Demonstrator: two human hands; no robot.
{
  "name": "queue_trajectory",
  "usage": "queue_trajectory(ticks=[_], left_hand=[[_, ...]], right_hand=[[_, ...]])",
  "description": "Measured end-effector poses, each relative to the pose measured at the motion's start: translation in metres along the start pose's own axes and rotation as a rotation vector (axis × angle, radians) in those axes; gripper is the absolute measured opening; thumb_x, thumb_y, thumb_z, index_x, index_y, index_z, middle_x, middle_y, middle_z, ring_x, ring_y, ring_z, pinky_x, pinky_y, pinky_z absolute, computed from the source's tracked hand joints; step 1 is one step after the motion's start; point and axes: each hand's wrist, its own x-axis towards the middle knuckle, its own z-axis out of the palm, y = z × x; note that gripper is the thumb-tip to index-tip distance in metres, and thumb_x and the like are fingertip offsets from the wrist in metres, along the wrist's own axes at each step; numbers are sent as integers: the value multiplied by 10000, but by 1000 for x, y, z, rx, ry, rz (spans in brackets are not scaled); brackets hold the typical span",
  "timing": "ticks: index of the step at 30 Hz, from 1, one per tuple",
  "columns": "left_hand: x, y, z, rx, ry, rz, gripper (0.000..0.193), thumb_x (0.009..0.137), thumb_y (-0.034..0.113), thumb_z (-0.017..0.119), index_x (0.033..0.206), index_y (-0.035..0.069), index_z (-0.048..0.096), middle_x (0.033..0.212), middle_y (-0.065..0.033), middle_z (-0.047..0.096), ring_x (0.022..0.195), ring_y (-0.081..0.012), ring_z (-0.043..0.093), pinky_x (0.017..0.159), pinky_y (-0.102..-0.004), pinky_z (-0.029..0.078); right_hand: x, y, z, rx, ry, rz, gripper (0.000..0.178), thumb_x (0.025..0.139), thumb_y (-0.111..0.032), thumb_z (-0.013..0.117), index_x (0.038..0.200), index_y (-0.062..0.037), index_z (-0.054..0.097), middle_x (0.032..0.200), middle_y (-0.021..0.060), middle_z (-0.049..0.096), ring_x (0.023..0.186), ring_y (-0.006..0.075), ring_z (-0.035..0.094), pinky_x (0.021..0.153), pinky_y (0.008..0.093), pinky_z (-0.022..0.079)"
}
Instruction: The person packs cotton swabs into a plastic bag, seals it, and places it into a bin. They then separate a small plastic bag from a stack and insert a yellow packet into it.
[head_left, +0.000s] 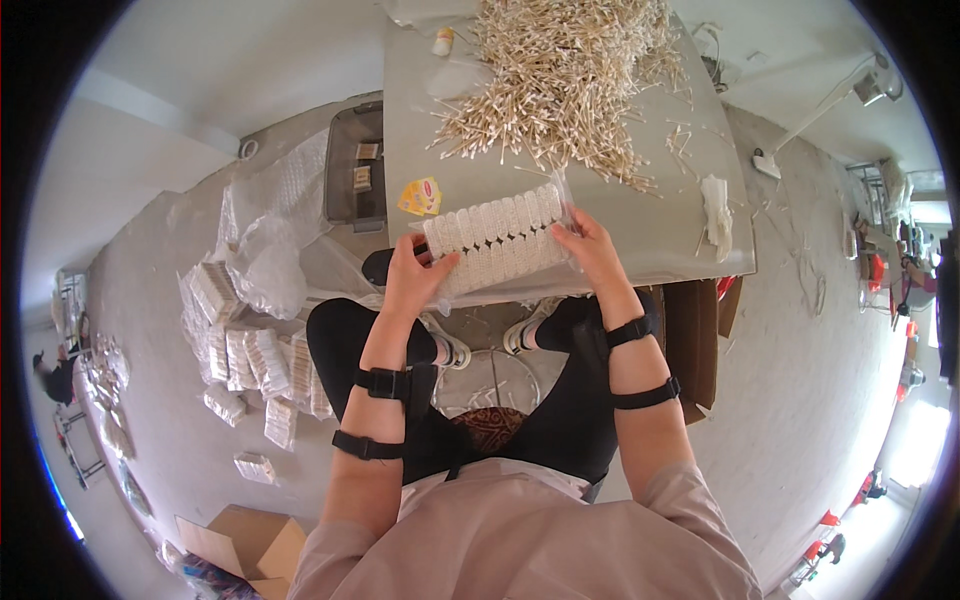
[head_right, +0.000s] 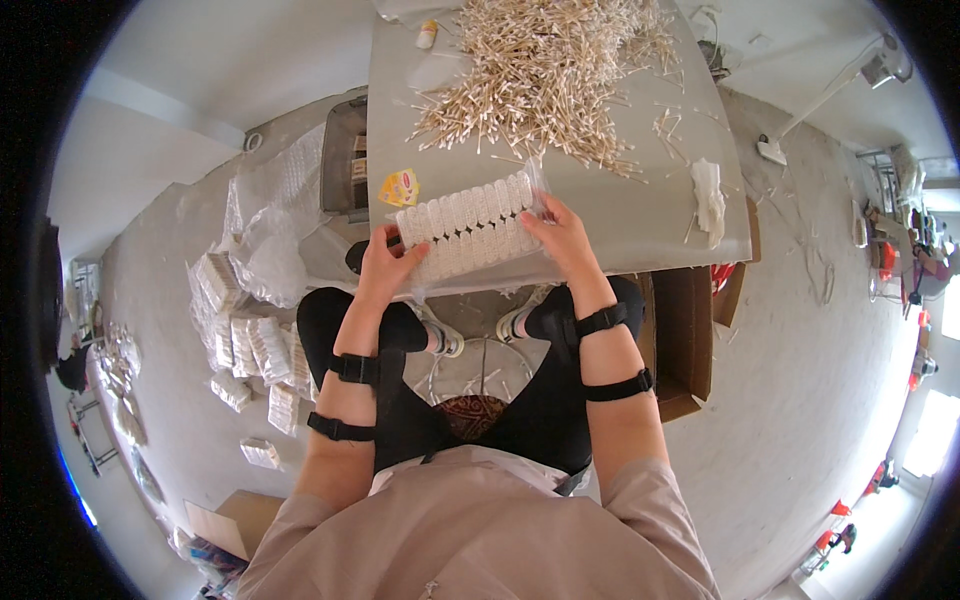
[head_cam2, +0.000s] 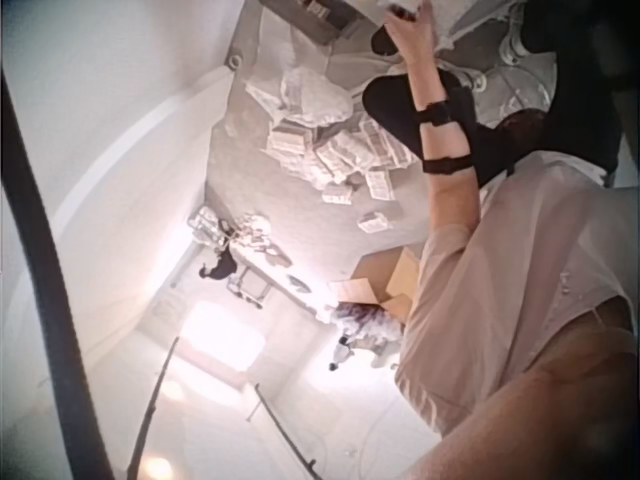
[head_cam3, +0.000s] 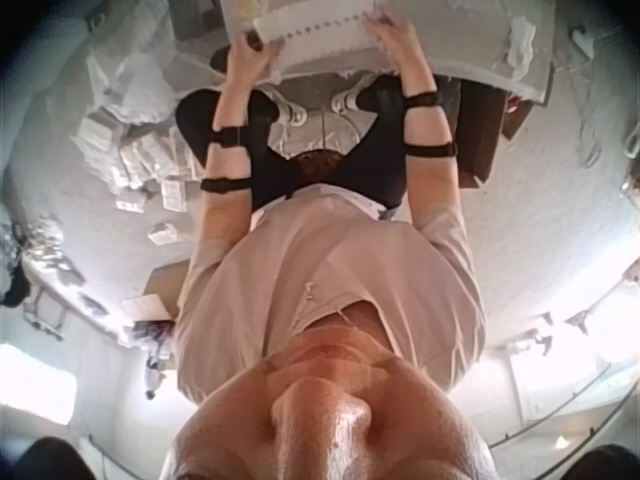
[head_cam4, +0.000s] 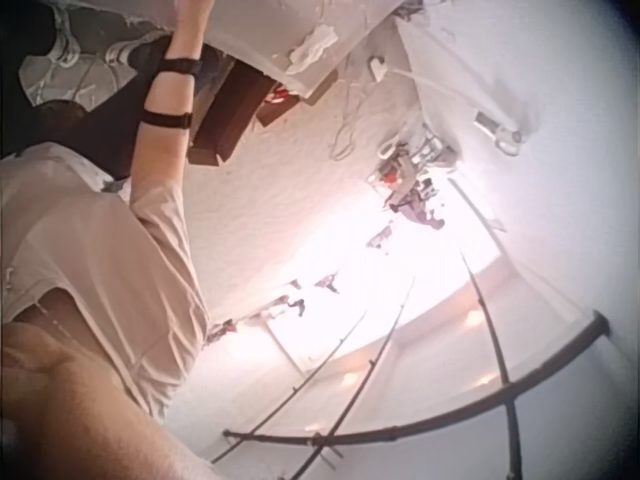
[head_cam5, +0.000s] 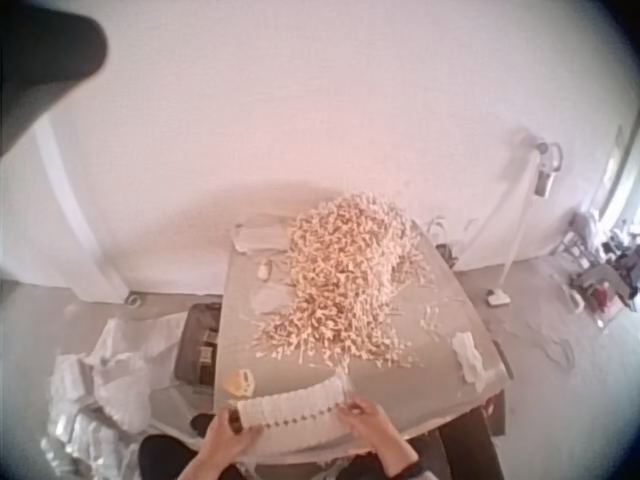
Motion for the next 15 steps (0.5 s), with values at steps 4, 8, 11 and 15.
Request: queue_trajectory(ticks=[4,8,11,15], left_hand=[[-7,8,-1,-56,-63,-45,430,762,166,762,1076,-38,552,948,-106,657,880,-161,627,781,-297,492],[-4,9,-5,57,-164,-33,415,794,185,737,1093,-34,550,957,-97,656,869,-158,626,796,-284,488],[-4,0,-1,-26,-154,-14,403,843,205,690,1140,-25,544,991,-95,652,876,-157,621,806,-283,482],[3,-20,7,-199,-95,-10,461,956,297,543,1307,5,480,1163,-120,611,1025,-171,590,905,-288,442]], right_hand=[[-6,1,4,120,13,-56,494,869,-119,670,1326,-24,509,1046,-14,597,928,74,524,831,222,416],[-5,4,7,221,16,-55,528,872,-110,665,1353,-13,471,1132,20,603,1009,99,537,894,235,413],[-1,0,-1,236,-18,-27,532,877,-117,661,1359,-9,463,1139,24,598,1012,103,531,903,239,410],[1,-6,0,151,10,-70,514,885,-127,652,1354,-17,473,1127,16,601,995,93,533,895,236,415]])
